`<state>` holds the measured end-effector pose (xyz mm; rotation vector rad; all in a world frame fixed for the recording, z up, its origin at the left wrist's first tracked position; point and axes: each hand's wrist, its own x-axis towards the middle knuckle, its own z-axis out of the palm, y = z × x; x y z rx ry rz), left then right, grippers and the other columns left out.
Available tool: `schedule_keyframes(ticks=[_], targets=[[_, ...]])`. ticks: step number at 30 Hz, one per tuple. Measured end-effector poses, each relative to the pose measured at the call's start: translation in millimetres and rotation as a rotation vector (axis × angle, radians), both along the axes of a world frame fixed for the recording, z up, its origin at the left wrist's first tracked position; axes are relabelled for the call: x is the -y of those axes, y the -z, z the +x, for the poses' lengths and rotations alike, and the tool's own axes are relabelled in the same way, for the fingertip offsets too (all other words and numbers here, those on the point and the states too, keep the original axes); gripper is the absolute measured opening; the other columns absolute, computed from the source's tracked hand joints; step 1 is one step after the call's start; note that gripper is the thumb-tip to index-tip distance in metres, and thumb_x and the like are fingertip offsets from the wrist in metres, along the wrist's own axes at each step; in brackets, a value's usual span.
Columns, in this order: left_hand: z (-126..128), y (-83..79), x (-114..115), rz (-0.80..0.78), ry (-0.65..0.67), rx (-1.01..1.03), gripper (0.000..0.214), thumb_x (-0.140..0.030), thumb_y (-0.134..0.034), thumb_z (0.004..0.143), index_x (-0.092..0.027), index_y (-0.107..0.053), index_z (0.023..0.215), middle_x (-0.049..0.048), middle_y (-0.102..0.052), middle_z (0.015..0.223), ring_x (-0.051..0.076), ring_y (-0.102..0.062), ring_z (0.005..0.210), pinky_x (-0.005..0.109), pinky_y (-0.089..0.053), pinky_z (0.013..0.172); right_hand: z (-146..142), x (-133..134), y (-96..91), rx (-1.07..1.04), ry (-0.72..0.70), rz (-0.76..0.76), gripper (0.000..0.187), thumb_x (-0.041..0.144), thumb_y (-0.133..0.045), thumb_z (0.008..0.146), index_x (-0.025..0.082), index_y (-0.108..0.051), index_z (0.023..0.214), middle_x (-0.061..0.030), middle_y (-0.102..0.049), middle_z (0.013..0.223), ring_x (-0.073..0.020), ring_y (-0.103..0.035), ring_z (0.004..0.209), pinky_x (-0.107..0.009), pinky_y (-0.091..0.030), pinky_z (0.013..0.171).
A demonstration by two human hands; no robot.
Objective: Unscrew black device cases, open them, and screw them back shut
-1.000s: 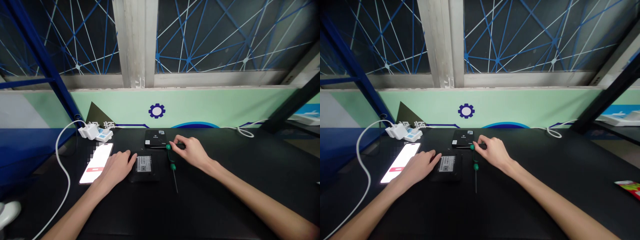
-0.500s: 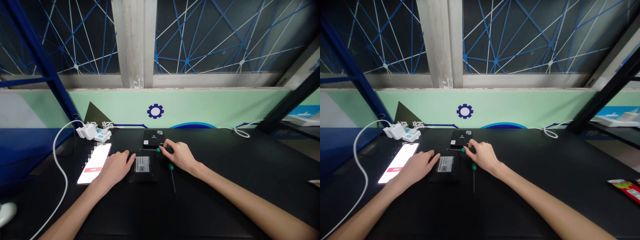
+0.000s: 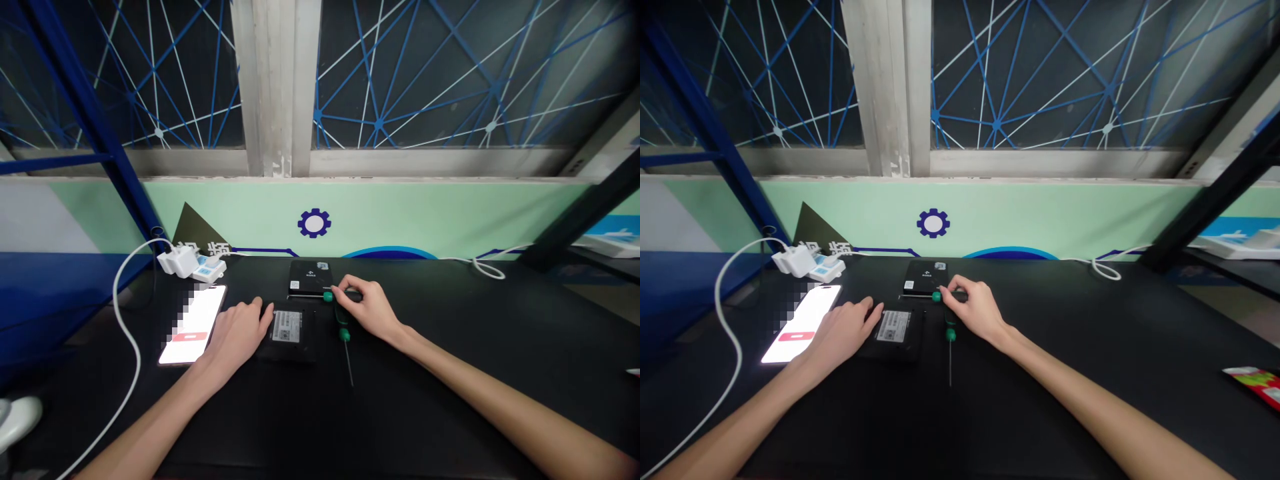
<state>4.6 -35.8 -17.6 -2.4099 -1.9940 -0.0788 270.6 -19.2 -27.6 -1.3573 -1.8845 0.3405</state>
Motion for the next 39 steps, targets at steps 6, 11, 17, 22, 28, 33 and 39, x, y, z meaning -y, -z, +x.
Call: schedule_keyframes(ticks=[6,11,17,22,28,33,39], targets=[[3.9,-1.8,-0.2,-0.002,-0.017,-0.019,0.041,-0.039,-0.028,0.105,-0.016,-0.061,0.095,0.0091,-0.070,0.072,0.028,-0.072,0.072,0.029,-0.042,0.057,9.7,-5.2,3.3,-0.185,-0.144,-0.080,0.039,0.049,-0.057,0.092,0.018,-0.055,0.067,0.0009,-0.054,0.065,-0.0141,-0.047,0.061,-0.027,-0.035,0.057],[9.1,-3.6,-3.1,0.001,-0.037,-0.105,0.043,-0.037,-0.028,0.104,-0.013,-0.064,0.099,0.0131,-0.072,0.076,0.031,-0.073,0.079,0.033,-0.048,0.063,13.2,-7.2,5.7,-0.250,-0.193,-0.125,0.042,0.051,-0.060,0.090,0.018,-0.055,0.064,0.0008,-0.052,0.064,-0.0138,-0.046,0.060,-0.027,-0.037,0.058],[12.2,-3.6,-7.8,-0.015,-0.012,-0.128,0.048,-0.035,-0.028,0.103,-0.012,-0.067,0.089,0.0157,-0.073,0.079,0.034,-0.073,0.080,0.036,-0.048,0.062,13.3,-4.1,4.6,-0.265,-0.238,-0.166,0.045,0.053,-0.062,0.087,0.019,-0.054,0.061,0.0002,-0.054,0.061,-0.0139,-0.048,0.057,-0.028,-0.040,0.058],[9.9,-3.2,-7.9,0.009,-0.006,-0.100,0.047,-0.036,-0.027,0.104,-0.013,-0.066,0.088,0.0129,-0.072,0.075,0.033,-0.073,0.076,0.034,-0.046,0.058,10.7,-2.3,3.2,-0.260,-0.241,-0.186,0.048,0.054,-0.063,0.087,0.019,-0.049,0.058,0.0015,-0.050,0.057,-0.0123,-0.044,0.054,-0.027,-0.038,0.055],[2.0,-1.2,-8.1,0.019,0.035,-0.019,0.049,-0.040,-0.026,0.105,-0.016,-0.064,0.086,0.0092,-0.070,0.070,0.029,-0.072,0.070,0.030,-0.040,0.053,11.4,-2.9,-1.3,-0.239,-0.258,-0.230,0.051,0.059,-0.061,0.086,0.020,-0.047,0.056,0.0015,-0.049,0.055,-0.0129,-0.044,0.054,-0.028,-0.038,0.056],[-2.9,-0.9,-8.8,-0.007,0.056,0.043,0.052,-0.044,-0.024,0.105,-0.017,-0.062,0.084,0.0077,-0.068,0.068,0.029,-0.070,0.066,0.029,-0.035,0.050,12.7,-3.1,-3.1,-0.221,-0.271,-0.253,0.051,0.058,-0.064,0.084,0.020,-0.048,0.055,0.0020,-0.048,0.055,-0.0130,-0.044,0.054,-0.028,-0.038,0.057],[-6.7,-7.3,-9.6,-0.071,0.052,0.115,0.050,-0.048,-0.025,0.103,-0.019,-0.058,0.078,0.0056,-0.066,0.067,0.026,-0.068,0.065,0.029,-0.033,0.051,15.7,-5.0,-1.0,-0.205,-0.260,-0.269,0.049,0.056,-0.062,0.086,0.020,-0.047,0.056,0.0025,-0.047,0.056,-0.0129,-0.042,0.056,-0.028,-0.037,0.058]])
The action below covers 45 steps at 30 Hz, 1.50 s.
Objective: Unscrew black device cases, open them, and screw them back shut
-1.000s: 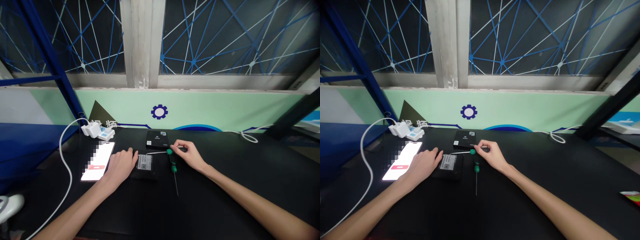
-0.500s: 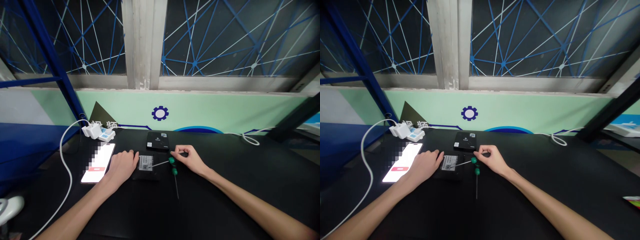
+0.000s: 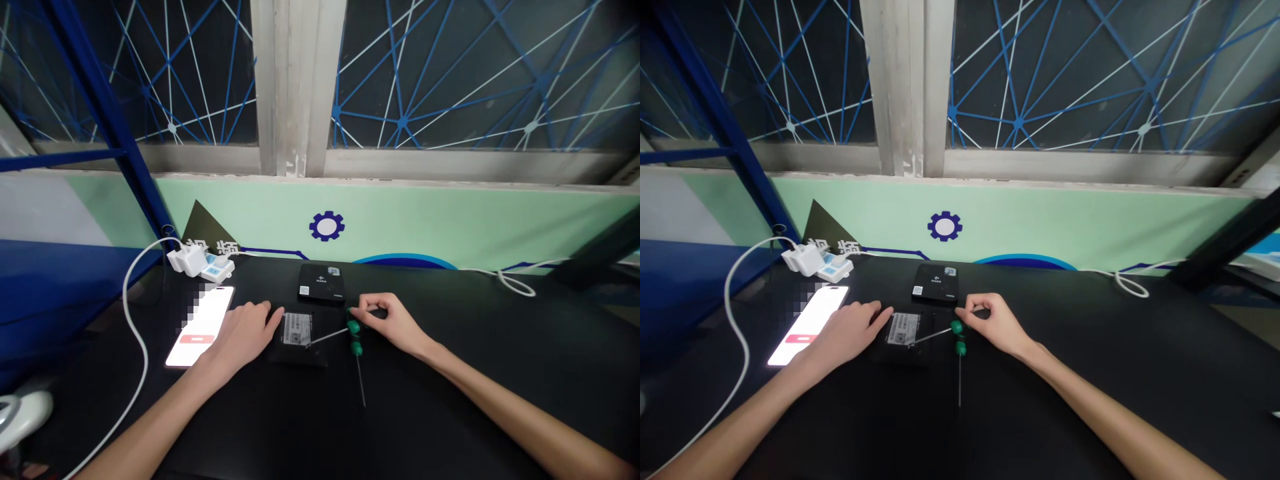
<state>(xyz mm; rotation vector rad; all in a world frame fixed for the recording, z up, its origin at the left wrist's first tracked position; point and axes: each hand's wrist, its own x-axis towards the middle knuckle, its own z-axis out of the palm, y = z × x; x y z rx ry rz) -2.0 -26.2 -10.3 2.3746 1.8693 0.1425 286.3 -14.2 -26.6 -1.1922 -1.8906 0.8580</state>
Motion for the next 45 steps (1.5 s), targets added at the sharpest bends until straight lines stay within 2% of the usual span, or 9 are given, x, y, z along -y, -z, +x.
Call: schedule_keyframes(ticks=[7,12,19,26,33,38,45], targets=[[-3.4,-6.4,0.0,-0.065,0.013,0.030,0.050,-0.052,-0.028,0.101,-0.021,-0.056,0.074,0.0054,-0.064,0.066,0.025,-0.065,0.062,0.030,-0.033,0.051,0.2,1.0,-1.4,0.012,-0.016,-0.033,0.048,0.055,-0.066,0.084,0.019,-0.048,0.056,0.0026,-0.049,0.056,-0.0133,-0.044,0.057,-0.028,-0.039,0.061],[-6.4,-7.7,0.1,-0.054,0.060,0.018,0.048,-0.050,-0.028,0.101,-0.020,-0.058,0.078,0.0066,-0.065,0.070,0.026,-0.066,0.068,0.031,-0.036,0.055,-1.5,3.2,-2.8,0.062,-0.018,0.019,0.047,0.053,-0.066,0.084,0.019,-0.049,0.057,0.0019,-0.052,0.056,-0.0134,-0.045,0.057,-0.028,-0.040,0.062],[-7.2,-12.9,2.0,-0.067,0.062,-0.004,0.046,-0.056,-0.035,0.098,-0.022,-0.053,0.074,0.0040,-0.063,0.067,0.022,-0.062,0.059,0.030,-0.032,0.051,-3.0,4.8,-4.4,0.095,0.006,0.089,0.043,0.048,-0.064,0.085,0.019,-0.050,0.056,0.0006,-0.055,0.055,-0.0137,-0.047,0.055,-0.028,-0.041,0.058],[-15.7,-11.1,0.1,-0.100,0.100,0.037,0.041,-0.062,-0.042,0.093,-0.024,-0.055,0.090,0.0032,-0.065,0.071,0.025,-0.064,0.069,0.029,-0.033,0.052,-0.9,4.5,0.5,0.131,0.041,0.139,0.035,0.039,-0.061,0.086,0.018,-0.053,0.058,0.0004,-0.058,0.056,-0.0138,-0.048,0.057,-0.028,-0.041,0.060],[-17.1,-11.3,-1.8,-0.126,0.106,0.054,0.040,-0.061,-0.043,0.093,-0.024,-0.057,0.096,0.0032,-0.067,0.079,0.025,-0.064,0.076,0.029,-0.036,0.056,1.2,0.7,1.9,0.158,0.127,0.185,0.037,0.041,-0.060,0.087,0.019,-0.053,0.059,0.0011,-0.055,0.055,-0.0138,-0.048,0.055,-0.027,-0.039,0.058],[-17.8,-14.6,-2.1,-0.126,0.122,0.093,0.038,-0.057,-0.046,0.094,-0.026,-0.062,0.111,0.0013,-0.066,0.075,0.025,-0.064,0.079,0.028,-0.037,0.058,-2.4,4.1,0.3,0.185,0.180,0.253,0.035,0.042,-0.059,0.089,0.019,-0.056,0.063,-0.0003,-0.060,0.059,-0.0151,-0.051,0.057,-0.028,-0.039,0.058],[-17.7,-10.6,-3.2,-0.114,0.230,0.164,0.042,-0.048,-0.041,0.099,-0.030,-0.063,0.131,0.0035,-0.064,0.100,0.021,-0.064,0.089,0.028,-0.044,0.073,-5.7,9.4,-1.1,0.233,0.206,0.327,0.032,0.042,-0.060,0.090,0.020,-0.057,0.066,0.0005,-0.059,0.060,-0.0135,-0.046,0.053,-0.029,-0.037,0.056]])
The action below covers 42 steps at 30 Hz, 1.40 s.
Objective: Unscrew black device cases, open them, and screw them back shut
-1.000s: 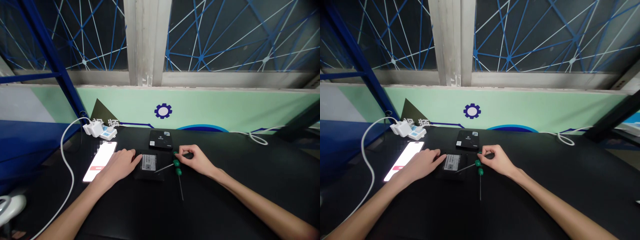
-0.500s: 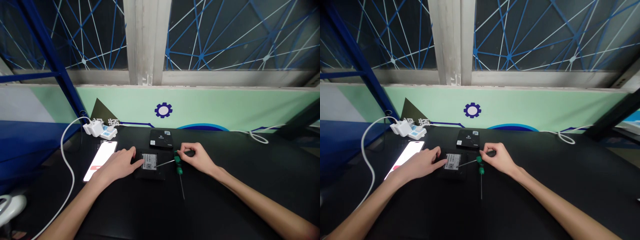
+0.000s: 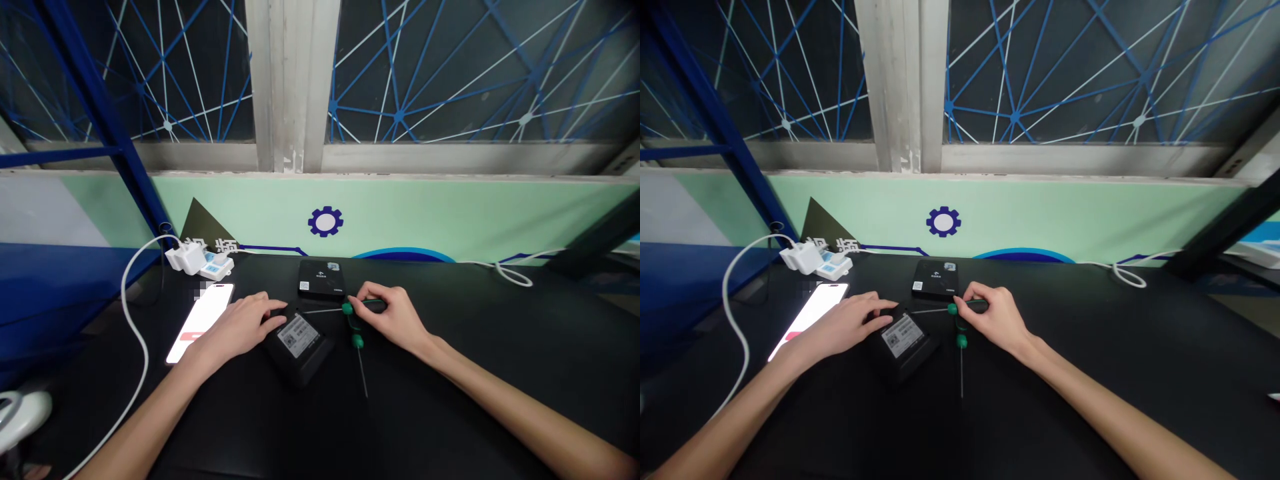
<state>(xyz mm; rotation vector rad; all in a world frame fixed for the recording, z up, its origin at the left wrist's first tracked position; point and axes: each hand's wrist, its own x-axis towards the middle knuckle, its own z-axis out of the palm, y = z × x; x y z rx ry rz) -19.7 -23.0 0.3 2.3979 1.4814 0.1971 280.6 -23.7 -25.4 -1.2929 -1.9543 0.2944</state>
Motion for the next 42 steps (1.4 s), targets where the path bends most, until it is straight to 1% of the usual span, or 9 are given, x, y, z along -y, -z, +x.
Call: schedule_keyframes(ticks=[6,10,14,17,22,27,33,38,42], targets=[[2.8,0.9,-2.1,0.054,0.067,0.019,0.037,-0.044,-0.042,0.101,-0.034,-0.065,0.128,0.0020,-0.060,0.102,0.017,-0.063,0.083,0.026,-0.045,0.072,1.7,-0.7,-1.5,0.017,0.011,0.021,0.032,0.042,-0.061,0.090,0.020,-0.057,0.066,0.0010,-0.058,0.059,-0.0130,-0.045,0.052,-0.028,-0.036,0.055],[5.2,5.3,-2.9,0.136,0.034,0.023,0.034,-0.043,-0.044,0.101,-0.032,-0.071,0.119,0.0019,-0.062,0.103,0.017,-0.064,0.080,0.027,-0.045,0.070,1.9,-0.6,-2.6,0.021,0.013,0.038,0.031,0.040,-0.060,0.089,0.020,-0.057,0.065,0.0012,-0.058,0.058,-0.0135,-0.046,0.053,-0.029,-0.036,0.056],[8.7,11.6,-2.2,0.138,0.012,0.054,0.035,-0.042,-0.041,0.103,-0.029,-0.071,0.116,0.0027,-0.064,0.104,0.018,-0.066,0.085,0.028,-0.047,0.073,3.0,-1.2,-4.3,0.030,0.025,0.062,0.030,0.039,-0.060,0.088,0.021,-0.056,0.064,0.0018,-0.056,0.058,-0.0136,-0.045,0.052,-0.029,-0.036,0.056],[12.7,14.9,-0.5,0.148,-0.030,0.080,0.036,-0.040,-0.039,0.103,-0.028,-0.071,0.115,0.0035,-0.065,0.104,0.018,-0.066,0.086,0.027,-0.046,0.069,5.2,-2.2,-6.4,0.031,0.032,0.076,0.030,0.039,-0.061,0.086,0.021,-0.056,0.063,0.0019,-0.056,0.057,-0.0135,-0.045,0.052,-0.029,-0.036,0.056],[20.8,18.6,2.7,0.173,-0.097,0.116,0.035,-0.033,-0.036,0.103,-0.024,-0.070,0.101,0.0029,-0.064,0.099,0.016,-0.065,0.079,0.026,-0.044,0.064,9.6,-2.4,-9.1,0.027,0.025,0.067,0.030,0.038,-0.060,0.086,0.020,-0.057,0.063,0.0012,-0.057,0.057,-0.0139,-0.046,0.052,-0.029,-0.035,0.055],[25.8,25.8,0.8,0.242,-0.136,0.161,0.029,-0.028,-0.039,0.100,-0.023,-0.067,0.091,0.0011,-0.063,0.092,0.015,-0.063,0.074,0.025,-0.039,0.058,11.3,-1.1,-11.3,0.059,0.022,0.094,0.028,0.038,-0.061,0.085,0.021,-0.057,0.063,0.0012,-0.057,0.056,-0.0134,-0.044,0.050,-0.029,-0.034,0.054],[26.5,31.9,-4.9,0.249,-0.105,0.231,0.029,-0.027,-0.039,0.099,-0.023,-0.065,0.088,0.0002,-0.063,0.089,0.015,-0.062,0.075,0.026,-0.042,0.065,9.2,0.0,-18.1,0.047,0.020,0.097,0.025,0.038,-0.063,0.083,0.021,-0.058,0.065,0.0003,-0.059,0.058,-0.0141,-0.048,0.051,-0.029,-0.036,0.054],[26.5,32.6,-6.2,0.236,-0.070,0.280,0.029,-0.027,-0.039,0.100,-0.023,-0.066,0.089,-0.0002,-0.063,0.089,0.015,-0.062,0.073,0.026,-0.041,0.064,9.2,1.0,-27.0,0.067,0.017,0.131,0.025,0.039,-0.066,0.080,0.021,-0.059,0.065,-0.0003,-0.061,0.059,-0.0145,-0.051,0.052,-0.029,-0.037,0.053],[25.7,34.8,-8.7,0.229,-0.043,0.325,0.029,-0.026,-0.041,0.099,-0.023,-0.067,0.090,0.0003,-0.064,0.090,0.016,-0.064,0.077,0.027,-0.044,0.068,8.7,-0.8,-36.6,0.044,-0.022,0.096,0.024,0.038,-0.069,0.078,0.020,-0.059,0.066,-0.0011,-0.064,0.063,-0.0155,-0.056,0.057,-0.028,-0.041,0.056]])
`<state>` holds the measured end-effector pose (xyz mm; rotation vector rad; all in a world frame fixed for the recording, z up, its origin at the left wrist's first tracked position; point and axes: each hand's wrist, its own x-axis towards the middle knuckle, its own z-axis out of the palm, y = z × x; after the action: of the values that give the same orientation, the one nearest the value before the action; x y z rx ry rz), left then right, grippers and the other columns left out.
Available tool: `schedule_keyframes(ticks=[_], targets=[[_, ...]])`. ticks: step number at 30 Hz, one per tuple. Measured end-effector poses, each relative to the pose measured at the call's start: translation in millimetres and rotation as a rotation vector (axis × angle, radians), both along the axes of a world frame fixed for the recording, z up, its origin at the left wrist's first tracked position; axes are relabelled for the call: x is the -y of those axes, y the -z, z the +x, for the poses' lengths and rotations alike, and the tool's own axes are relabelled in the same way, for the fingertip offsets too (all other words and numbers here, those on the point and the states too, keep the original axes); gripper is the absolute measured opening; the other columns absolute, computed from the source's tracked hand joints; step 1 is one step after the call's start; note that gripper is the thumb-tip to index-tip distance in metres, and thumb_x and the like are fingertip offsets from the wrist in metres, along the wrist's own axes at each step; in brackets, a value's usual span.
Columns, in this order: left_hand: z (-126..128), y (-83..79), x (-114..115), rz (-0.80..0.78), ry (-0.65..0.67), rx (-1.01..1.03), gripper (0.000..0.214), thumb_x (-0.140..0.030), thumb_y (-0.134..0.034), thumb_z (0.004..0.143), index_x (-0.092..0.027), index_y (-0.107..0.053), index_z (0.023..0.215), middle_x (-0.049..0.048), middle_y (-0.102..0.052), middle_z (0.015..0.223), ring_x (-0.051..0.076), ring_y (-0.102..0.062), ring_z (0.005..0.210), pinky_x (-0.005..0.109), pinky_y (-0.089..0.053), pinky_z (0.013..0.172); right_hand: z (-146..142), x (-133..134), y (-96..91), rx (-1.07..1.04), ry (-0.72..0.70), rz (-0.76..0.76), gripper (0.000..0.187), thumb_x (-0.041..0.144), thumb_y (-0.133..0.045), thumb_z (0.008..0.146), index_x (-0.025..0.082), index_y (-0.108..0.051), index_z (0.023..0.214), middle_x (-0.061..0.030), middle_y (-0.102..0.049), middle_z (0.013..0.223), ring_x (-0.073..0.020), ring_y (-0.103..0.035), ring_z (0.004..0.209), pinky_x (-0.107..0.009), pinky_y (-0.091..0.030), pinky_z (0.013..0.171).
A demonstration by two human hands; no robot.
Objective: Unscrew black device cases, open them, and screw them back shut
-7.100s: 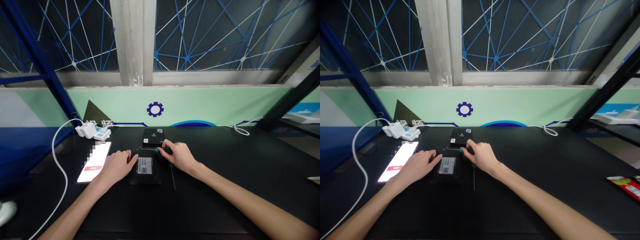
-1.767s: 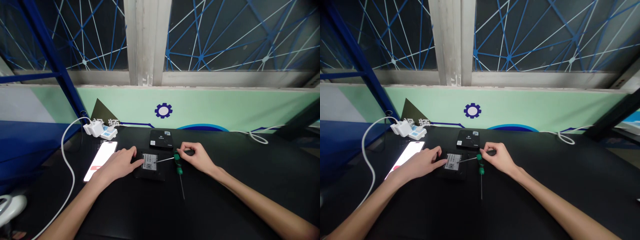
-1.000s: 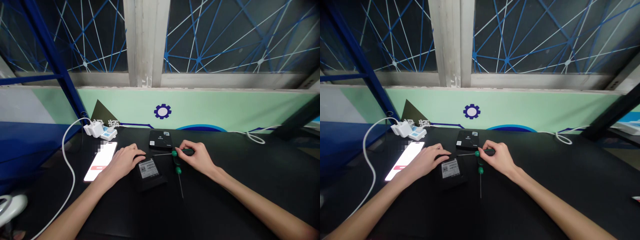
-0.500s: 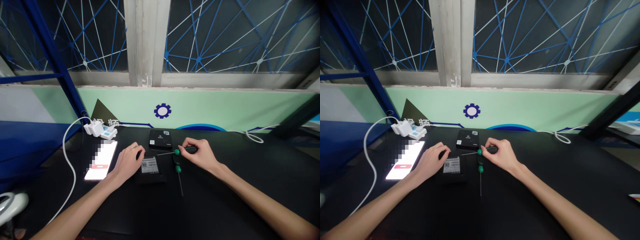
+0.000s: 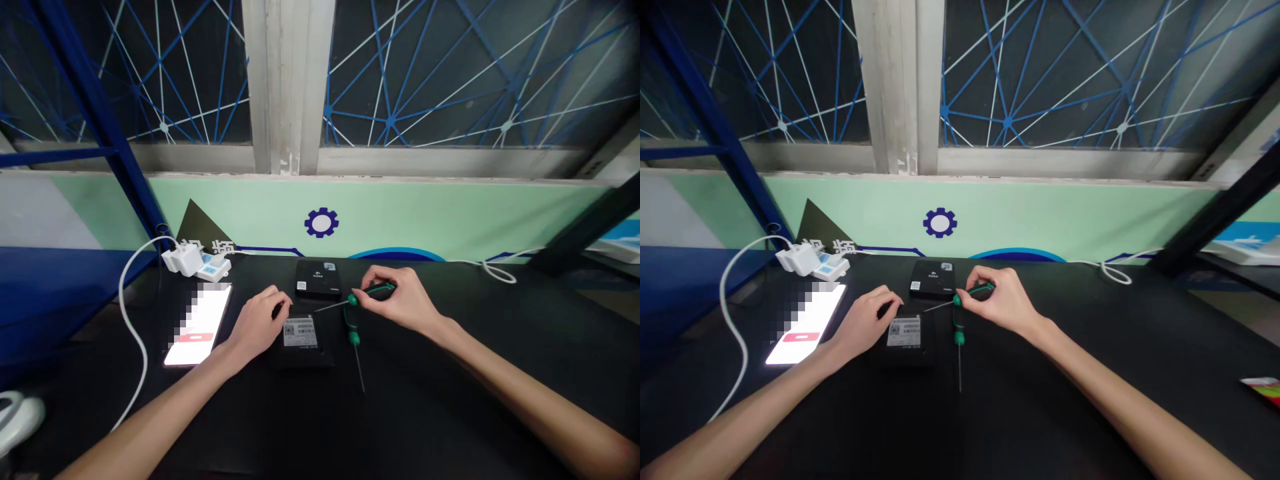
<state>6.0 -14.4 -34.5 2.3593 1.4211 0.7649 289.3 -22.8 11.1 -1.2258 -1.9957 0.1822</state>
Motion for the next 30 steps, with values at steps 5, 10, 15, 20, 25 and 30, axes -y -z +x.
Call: schedule_keyframes(ticks=[5,10,15,20,25,30], targets=[[-1.7,3.8,-4.5,0.015,0.031,0.042,0.029,-0.025,-0.041,0.100,-0.022,-0.068,0.090,0.0009,-0.064,0.091,0.017,-0.065,0.082,0.028,-0.046,0.074,-6.5,-10.3,-6.8,-0.166,-0.019,-0.100,0.030,0.043,-0.077,0.074,0.019,-0.060,0.074,0.0012,-0.058,0.064,-0.0108,-0.045,0.052,-0.024,-0.037,0.049],[-3.0,6.5,-6.7,0.042,0.025,0.044,0.029,-0.022,-0.041,0.100,-0.022,-0.067,0.088,0.0011,-0.064,0.091,0.017,-0.065,0.084,0.029,-0.046,0.075,-19.3,-19.1,-13.3,-0.234,-0.043,-0.159,0.033,0.046,-0.081,0.072,0.019,-0.064,0.079,0.0081,-0.037,0.053,-0.0084,-0.029,0.048,-0.023,-0.024,0.045],[-2.7,3.4,-5.9,0.035,0.024,0.021,0.029,-0.023,-0.040,0.100,-0.021,-0.066,0.087,0.0012,-0.064,0.089,0.016,-0.065,0.082,0.028,-0.046,0.073,-35.9,-24.7,-15.5,-0.340,-0.149,-0.246,0.035,0.049,-0.079,0.075,0.016,-0.067,0.081,0.0072,-0.039,0.053,-0.0082,-0.029,0.049,-0.023,-0.024,0.045],[-2.3,-0.2,-5.0,0.053,0.004,-0.095,0.029,-0.023,-0.040,0.100,-0.022,-0.066,0.087,0.0010,-0.062,0.088,0.016,-0.064,0.079,0.027,-0.044,0.070,-45.9,-31.1,-12.5,-0.299,-0.197,-0.235,0.034,0.048,-0.074,0.080,0.015,-0.067,0.085,0.0030,-0.051,0.060,-0.0098,-0.038,0.053,-0.024,-0.032,0.050],[-1.5,-6.3,-2.2,0.069,-0.091,-0.237,0.025,-0.025,-0.041,0.100,-0.022,-0.060,0.083,0.0005,-0.061,0.084,0.015,-0.062,0.071,0.026,-0.036,0.058,-47.3,-31.0,-10.1,-0.280,-0.251,-0.218,0.034,0.048,-0.072,0.083,0.016,-0.064,0.085,0.0033,-0.052,0.060,-0.0089,-0.042,0.051,-0.023,-0.035,0.048],[-2.4,-9.3,-1.3,0.023,-0.151,-0.326,0.028,-0.027,-0.037,0.103,-0.023,-0.054,0.081,0.0007,-0.065,0.077,0.019,-0.067,0.072,0.027,-0.031,0.056,-47.5,-29.7,-4.8,-0.353,-0.314,-0.356,0.034,0.048,-0.071,0.085,0.017,-0.059,0.095,0.0031,-0.060,0.056,-0.0128,-0.059,0.045,-0.023,-0.048,0.045]])
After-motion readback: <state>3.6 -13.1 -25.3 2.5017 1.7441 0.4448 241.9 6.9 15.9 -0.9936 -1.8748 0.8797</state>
